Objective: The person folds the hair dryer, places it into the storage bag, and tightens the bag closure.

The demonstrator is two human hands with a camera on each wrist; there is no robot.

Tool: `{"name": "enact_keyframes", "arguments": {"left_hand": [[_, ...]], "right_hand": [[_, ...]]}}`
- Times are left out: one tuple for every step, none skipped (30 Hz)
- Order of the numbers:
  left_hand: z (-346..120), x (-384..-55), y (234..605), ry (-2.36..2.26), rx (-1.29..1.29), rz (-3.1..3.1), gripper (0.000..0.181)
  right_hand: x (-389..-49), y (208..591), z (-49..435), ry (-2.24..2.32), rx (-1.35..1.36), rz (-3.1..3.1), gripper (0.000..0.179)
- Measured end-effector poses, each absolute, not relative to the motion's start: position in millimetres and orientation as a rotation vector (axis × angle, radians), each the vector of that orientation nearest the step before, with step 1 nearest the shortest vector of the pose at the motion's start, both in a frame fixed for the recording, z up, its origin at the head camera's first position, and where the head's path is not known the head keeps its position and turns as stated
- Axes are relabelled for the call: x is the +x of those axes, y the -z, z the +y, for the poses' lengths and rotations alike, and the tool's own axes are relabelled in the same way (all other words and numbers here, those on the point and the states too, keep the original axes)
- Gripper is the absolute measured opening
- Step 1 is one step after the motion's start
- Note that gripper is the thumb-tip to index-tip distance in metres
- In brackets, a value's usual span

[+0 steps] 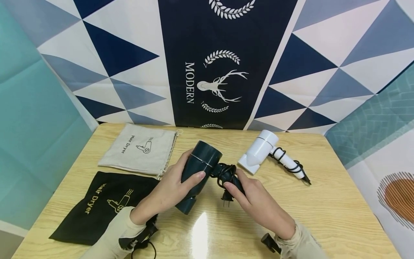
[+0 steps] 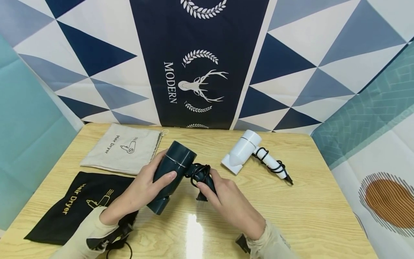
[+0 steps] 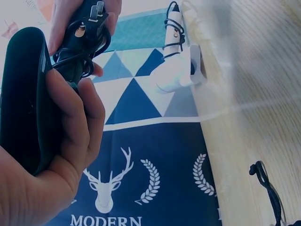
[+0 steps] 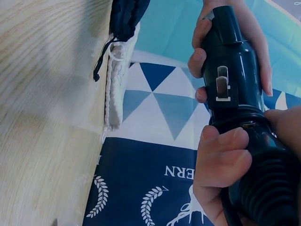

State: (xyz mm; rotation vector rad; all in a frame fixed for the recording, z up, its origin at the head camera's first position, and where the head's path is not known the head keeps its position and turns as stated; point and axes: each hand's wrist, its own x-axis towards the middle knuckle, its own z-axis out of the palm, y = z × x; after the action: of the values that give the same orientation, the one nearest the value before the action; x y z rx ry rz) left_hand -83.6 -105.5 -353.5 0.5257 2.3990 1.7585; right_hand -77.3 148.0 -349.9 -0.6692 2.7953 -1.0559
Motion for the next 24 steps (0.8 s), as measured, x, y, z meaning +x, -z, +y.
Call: {"name": "enact_keyframes", "arguments": {"left_hand": [[-105.3,-83.4,353.2,-1.762,0.525,2.397,0.069],[-105.3,-83.2,353.1,-1.765,0.525,2.395,0.069],[-105.2,-83.1,353.0,-1.769,0.524,2.393,0.069],[-105.1,-82.9,353.0,-1.771,0.524,2.393,0.069],[-105.0,-82.8,353.0,-1.774,0.523,2.394,0.069],[-104.9,-82.7,353.1,-1.775,0.523,2.398,0.069],[-104.8,-82.6,353.1,-1.774,0.522,2.404,0.069],[-104.8,-82.5,353.2,-1.775,0.521,2.408,0.069],[-104.7,-82.4,353.3,-1.774,0.521,2.413,0.069],[-104.7,-82.2,353.4,-1.773,0.521,2.417,0.069],[-104.8,-82.0,353.5,-1.774,0.520,2.420,0.069],[-104.8,-81.9,353.6,-1.776,0.521,2.421,0.069],[-104.9,-81.8,353.7,-1.778,0.522,2.422,0.069],[-104.9,-81.6,353.7,-1.779,0.523,2.423,0.069],[-104.9,-81.5,353.7,-1.782,0.525,2.422,0.069],[-104.9,-81.4,353.7,-1.783,0.526,2.423,0.070],[-104.9,-81.4,353.6,-1.784,0.526,2.426,0.070],[-104.8,-81.3,353.5,-1.786,0.526,2.426,0.070],[-104.7,-81.3,353.4,-1.787,0.525,2.428,0.070],[-104.6,-81.2,353.3,-1.788,0.523,2.428,0.070],[-104.5,-81.1,353.3,-1.788,0.520,2.429,0.070],[-104.4,-81.0,353.2,-1.787,0.517,2.431,0.070],[-104.2,-81.0,353.2,-1.788,0.514,2.431,0.069],[-104.1,-80.9,353.2,-1.788,0.509,2.431,0.069]], "right_hand": [[-77.1,350.0,147.8,1.059,-0.665,2.798,0.036],[-76.9,350.1,147.5,1.062,-0.661,2.802,0.037],[-76.6,350.1,147.3,1.063,-0.656,2.805,0.038],[-76.4,350.1,147.0,1.067,-0.654,2.807,0.039],[-76.2,350.1,146.8,1.070,-0.653,2.811,0.039],[-76.0,350.2,146.7,1.073,-0.652,2.815,0.038],[-75.7,350.2,146.6,1.076,-0.652,2.817,0.038],[-75.5,350.1,146.5,1.077,-0.650,2.822,0.038],[-75.3,350.1,146.4,1.079,-0.651,2.824,0.037],[-75.0,350.2,146.3,1.082,-0.649,2.826,0.037],[-74.6,350.2,146.2,1.083,-0.649,2.829,0.038],[-74.3,350.2,146.1,1.086,-0.650,2.831,0.038],[-74.0,350.3,146.0,1.088,-0.652,2.836,0.037],[-73.7,350.4,145.8,1.089,-0.655,2.841,0.037],[-73.4,350.4,145.7,1.091,-0.657,2.847,0.037],[-73.1,350.5,145.5,1.093,-0.660,2.855,0.037],[-72.8,350.6,145.2,1.095,-0.664,2.863,0.036],[-72.6,350.6,145.0,1.100,-0.666,2.868,0.035],[-72.4,350.7,144.7,1.105,-0.666,2.872,0.035],[-72.3,350.8,144.4,1.114,-0.666,2.873,0.034],[-72.1,350.9,144.0,1.125,-0.664,2.872,0.033],[-71.9,351.0,143.6,1.133,-0.663,2.870,0.033],[-71.7,351.0,143.3,1.141,-0.661,2.867,0.034],[-71.6,350.9,142.9,1.150,-0.659,2.864,0.034]]}}
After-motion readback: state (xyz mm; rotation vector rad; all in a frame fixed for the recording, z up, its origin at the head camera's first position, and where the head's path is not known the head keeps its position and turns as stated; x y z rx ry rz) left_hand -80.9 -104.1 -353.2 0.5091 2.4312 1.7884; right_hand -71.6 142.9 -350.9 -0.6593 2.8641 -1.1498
